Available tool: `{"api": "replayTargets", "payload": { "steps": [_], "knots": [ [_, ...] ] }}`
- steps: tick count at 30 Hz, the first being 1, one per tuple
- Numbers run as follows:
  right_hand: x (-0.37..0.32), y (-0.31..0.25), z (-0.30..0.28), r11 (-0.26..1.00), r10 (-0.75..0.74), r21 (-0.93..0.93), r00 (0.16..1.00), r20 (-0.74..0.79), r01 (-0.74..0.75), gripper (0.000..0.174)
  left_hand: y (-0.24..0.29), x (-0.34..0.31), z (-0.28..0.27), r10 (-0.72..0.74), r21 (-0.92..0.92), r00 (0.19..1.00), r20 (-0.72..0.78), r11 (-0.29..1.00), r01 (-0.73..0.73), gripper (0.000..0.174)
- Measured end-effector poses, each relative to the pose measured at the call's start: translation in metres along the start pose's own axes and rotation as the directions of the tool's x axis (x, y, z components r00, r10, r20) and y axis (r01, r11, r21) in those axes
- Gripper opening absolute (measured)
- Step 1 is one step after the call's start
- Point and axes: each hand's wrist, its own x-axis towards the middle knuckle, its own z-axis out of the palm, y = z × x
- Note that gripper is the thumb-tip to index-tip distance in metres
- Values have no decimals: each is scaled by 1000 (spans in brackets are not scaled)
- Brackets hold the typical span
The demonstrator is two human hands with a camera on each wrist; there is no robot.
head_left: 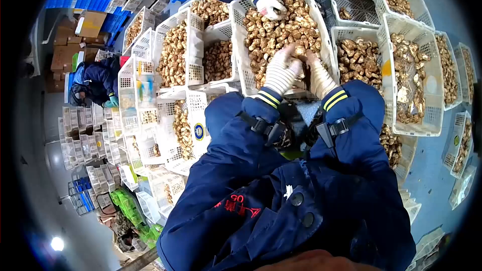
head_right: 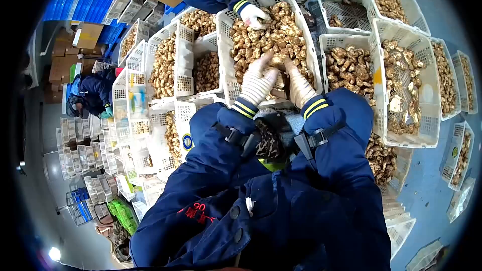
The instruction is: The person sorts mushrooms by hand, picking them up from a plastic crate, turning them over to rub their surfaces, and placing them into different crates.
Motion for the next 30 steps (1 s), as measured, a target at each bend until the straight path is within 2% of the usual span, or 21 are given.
{"api": "replayTargets", "payload": {
  "steps": [1,2,3,5,6,9,11,13,15,16,17,19,20,22,23,25,26,27,28,29,30],
  "knots": [
    [-2,-2,6,999,-3,45,1000,-6,3,61,6,0,5,117,234,991,67,964,-129,51],
    [-11,-5,7,994,-6,104,998,-60,12,61,13,-6,12,127,273,990,62,952,-140,61],
    [-12,-8,10,994,-81,63,993,-88,86,60,19,-7,16,148,377,982,114,909,-181,64],
    [-25,-12,14,988,-135,59,979,-150,145,59,22,-11,24,215,537,967,138,804,-255,67],
    [-5,-2,-8,989,-102,108,994,-29,105,66,26,-13,26,189,552,971,146,799,-238,69],
    [-14,-4,-8,987,-152,54,988,-25,154,74,34,-17,31,239,530,965,112,807,-261,70],
    [-13,-6,-5,982,-146,121,989,17,143,78,40,-18,32,241,456,964,110,850,-264,73],
    [-2,-2,-13,938,-337,-60,938,85,343,81,37,-23,36,278,466,959,47,843,-268,74],
    [-11,-7,-13,988,-133,82,989,67,127,86,30,-24,38,231,361,973,17,906,-221,75],
    [-15,-11,-7,992,-74,105,996,47,69,92,26,-25,37,226,330,974,19,918,-219,73],
    [-23,-15,-1,990,-132,49,991,14,131,93,21,-25,35,249,258,969,-10,937,-238,73],
    [-15,-12,-2,973,-221,-78,974,-55,217,88,17,-21,22,170,184,985,-32,970,-161,70],
    [-12,-13,-4,982,-172,-91,980,-102,163,82,15,-18,14,136,123,986,-100,985,-123,67],
    [-8,-14,-11,991,-116,-75,993,-21,114,63,-6,-7,-6,103,168,983,-154,983,-77,59],
    [-3,-13,-18,991,-90,-96,995,50,94,57,-21,1,-20,140,311,978,-157,947,-86,55],
    [-3,-13,-14,988,-108,-102,992,64,114,48,-64,10,-44,23,585,1000,8,811,-23,46],
    [7,-5,-21,987,-136,-89,991,4,135,48,-77,15,-52,-195,676,974,115,734,67,45],
    [7,-6,-20,985,-135,-104,990,28,137,48,-91,19,-57,-410,763,891,195,634,126,43],
    [5,-8,-19,983,-135,-120,990,48,139,48,-104,17,-59,-439,805,865,243,589,73,44],
    [4,-8,-18,981,-132,-136,989,67,140,48,-117,23,-56,-642,891,732,229,442,108,45],
    [6,-7,-17,978,-133,-153,989,65,142,50,-124,22,-54,-699,905,656,284,421,57,46]
  ]
}}
